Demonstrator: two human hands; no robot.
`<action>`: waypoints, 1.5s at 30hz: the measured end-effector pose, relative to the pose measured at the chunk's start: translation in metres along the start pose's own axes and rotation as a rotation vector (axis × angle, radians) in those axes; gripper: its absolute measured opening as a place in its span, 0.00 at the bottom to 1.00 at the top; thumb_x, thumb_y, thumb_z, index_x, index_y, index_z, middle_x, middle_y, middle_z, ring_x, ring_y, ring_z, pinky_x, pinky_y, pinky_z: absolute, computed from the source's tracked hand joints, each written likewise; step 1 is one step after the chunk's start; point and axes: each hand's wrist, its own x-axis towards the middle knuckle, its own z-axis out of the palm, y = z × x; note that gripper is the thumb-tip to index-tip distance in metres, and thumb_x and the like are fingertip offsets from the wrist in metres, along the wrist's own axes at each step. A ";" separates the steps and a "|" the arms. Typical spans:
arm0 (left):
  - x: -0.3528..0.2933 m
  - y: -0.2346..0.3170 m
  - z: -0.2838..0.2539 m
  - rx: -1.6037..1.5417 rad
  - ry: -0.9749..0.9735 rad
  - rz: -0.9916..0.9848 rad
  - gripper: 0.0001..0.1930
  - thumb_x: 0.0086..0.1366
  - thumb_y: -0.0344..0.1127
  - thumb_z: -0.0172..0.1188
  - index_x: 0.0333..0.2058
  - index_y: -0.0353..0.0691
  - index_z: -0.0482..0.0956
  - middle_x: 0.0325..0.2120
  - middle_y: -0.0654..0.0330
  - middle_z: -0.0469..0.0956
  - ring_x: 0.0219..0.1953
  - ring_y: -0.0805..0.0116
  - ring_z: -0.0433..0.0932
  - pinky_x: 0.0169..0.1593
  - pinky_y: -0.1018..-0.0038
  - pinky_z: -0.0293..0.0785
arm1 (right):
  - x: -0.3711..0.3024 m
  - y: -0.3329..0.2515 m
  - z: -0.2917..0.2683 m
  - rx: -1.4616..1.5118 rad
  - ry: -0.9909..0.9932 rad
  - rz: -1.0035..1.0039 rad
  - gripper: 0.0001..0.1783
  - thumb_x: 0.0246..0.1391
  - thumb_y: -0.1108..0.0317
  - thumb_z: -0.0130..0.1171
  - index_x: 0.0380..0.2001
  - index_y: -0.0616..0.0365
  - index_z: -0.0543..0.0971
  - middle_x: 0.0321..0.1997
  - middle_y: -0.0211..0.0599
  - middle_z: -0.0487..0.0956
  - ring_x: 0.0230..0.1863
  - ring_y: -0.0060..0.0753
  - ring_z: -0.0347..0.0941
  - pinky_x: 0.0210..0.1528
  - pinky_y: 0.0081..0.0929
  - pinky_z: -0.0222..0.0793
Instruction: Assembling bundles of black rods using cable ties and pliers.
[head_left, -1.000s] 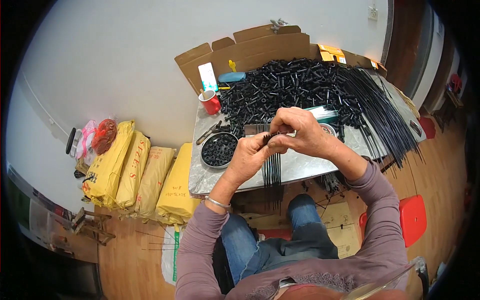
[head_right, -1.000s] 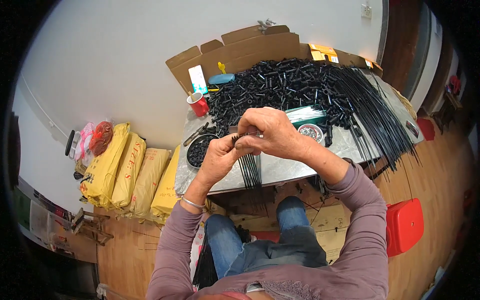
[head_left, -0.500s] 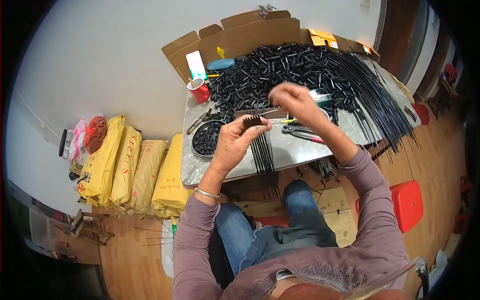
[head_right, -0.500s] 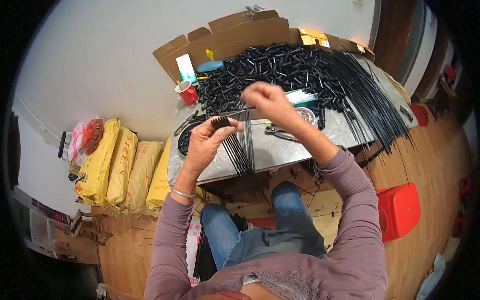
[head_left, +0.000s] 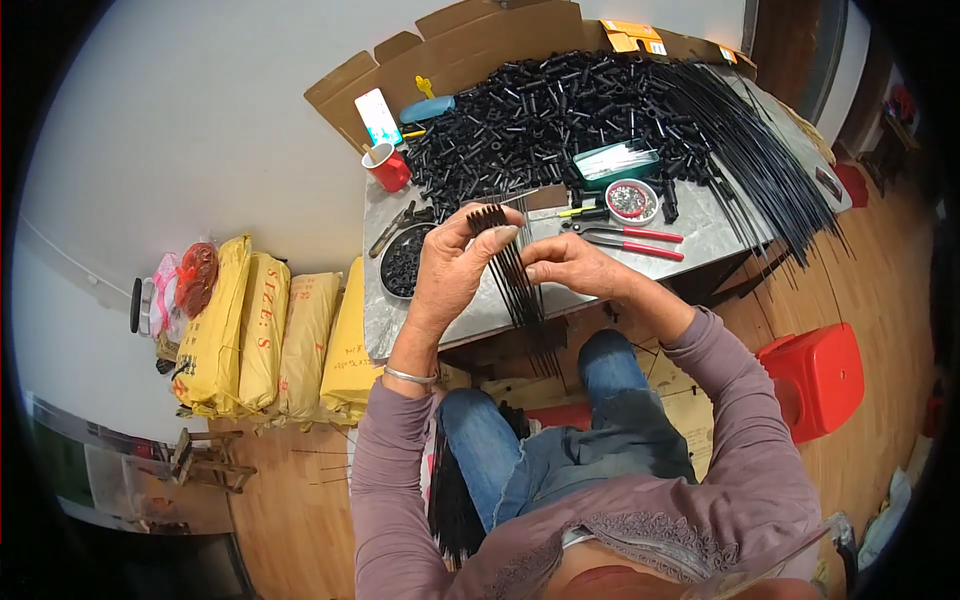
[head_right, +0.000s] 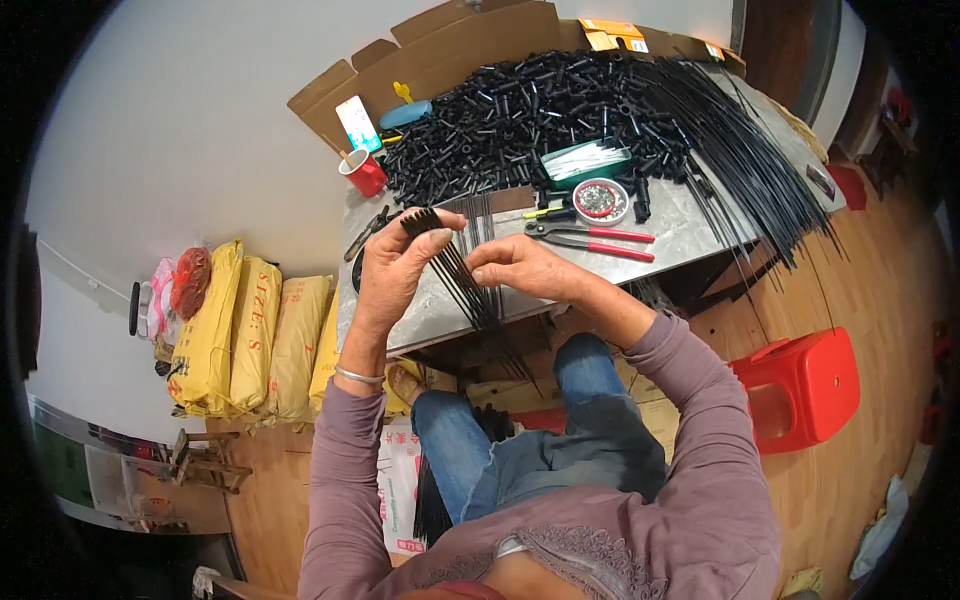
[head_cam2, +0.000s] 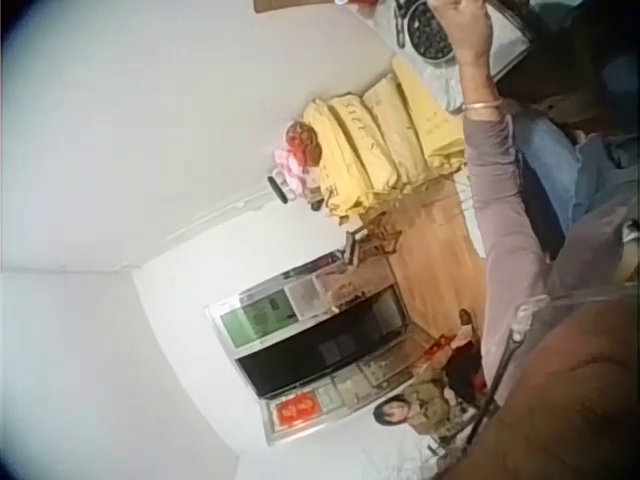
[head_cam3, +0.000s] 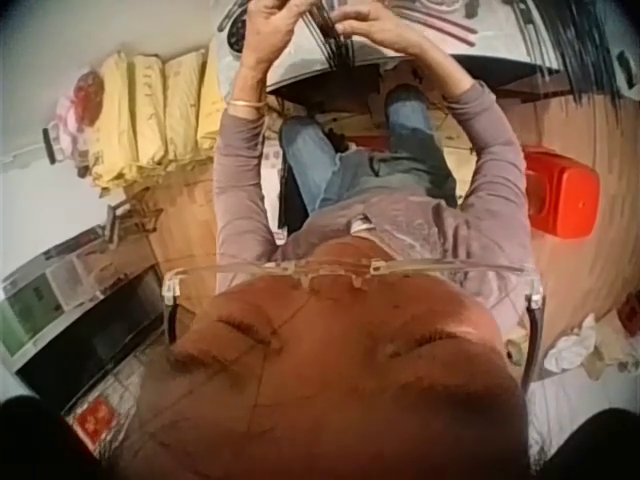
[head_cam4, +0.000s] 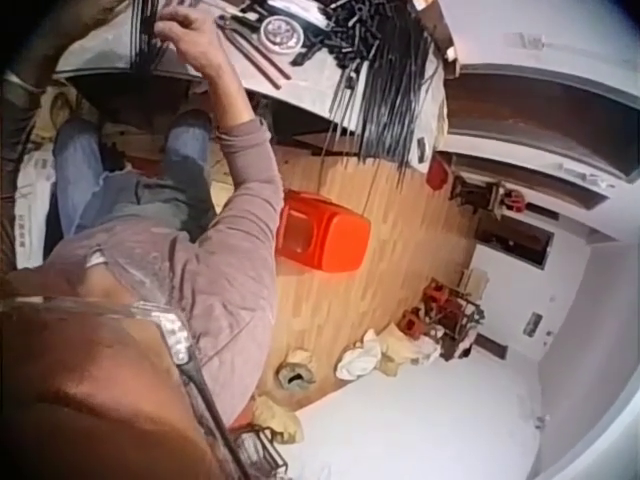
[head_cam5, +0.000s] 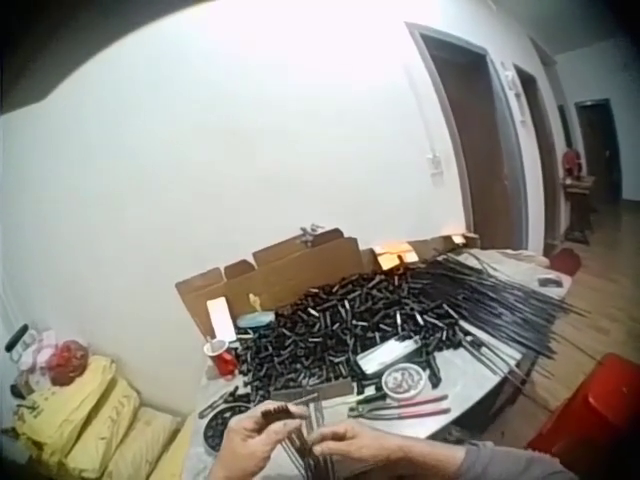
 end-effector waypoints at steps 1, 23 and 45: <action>0.001 0.000 0.001 0.036 -0.005 0.023 0.08 0.62 0.29 0.57 0.39 0.35 0.80 0.35 0.64 0.79 0.39 0.77 0.74 0.46 0.78 0.69 | -0.003 0.007 0.001 0.008 0.024 0.006 0.12 0.59 0.68 0.54 0.42 0.64 0.78 0.35 0.27 0.78 0.39 0.18 0.71 0.46 0.21 0.69; 0.011 0.001 0.002 -0.054 0.063 -0.046 0.09 0.62 0.35 0.61 0.36 0.36 0.82 0.26 0.73 0.66 0.26 0.85 0.64 0.30 0.85 0.58 | -0.039 0.030 0.050 -0.513 0.561 -0.124 0.11 0.48 0.69 0.63 0.36 0.60 0.80 0.28 0.34 0.78 0.28 0.23 0.71 0.32 0.21 0.68; 0.008 0.000 -0.003 -0.109 0.101 -0.064 0.10 0.64 0.38 0.59 0.37 0.37 0.82 0.24 0.73 0.69 0.25 0.85 0.64 0.28 0.84 0.60 | -0.029 0.024 0.055 -0.614 0.552 -0.048 0.10 0.49 0.63 0.60 0.30 0.59 0.79 0.31 0.41 0.79 0.38 0.44 0.75 0.41 0.36 0.70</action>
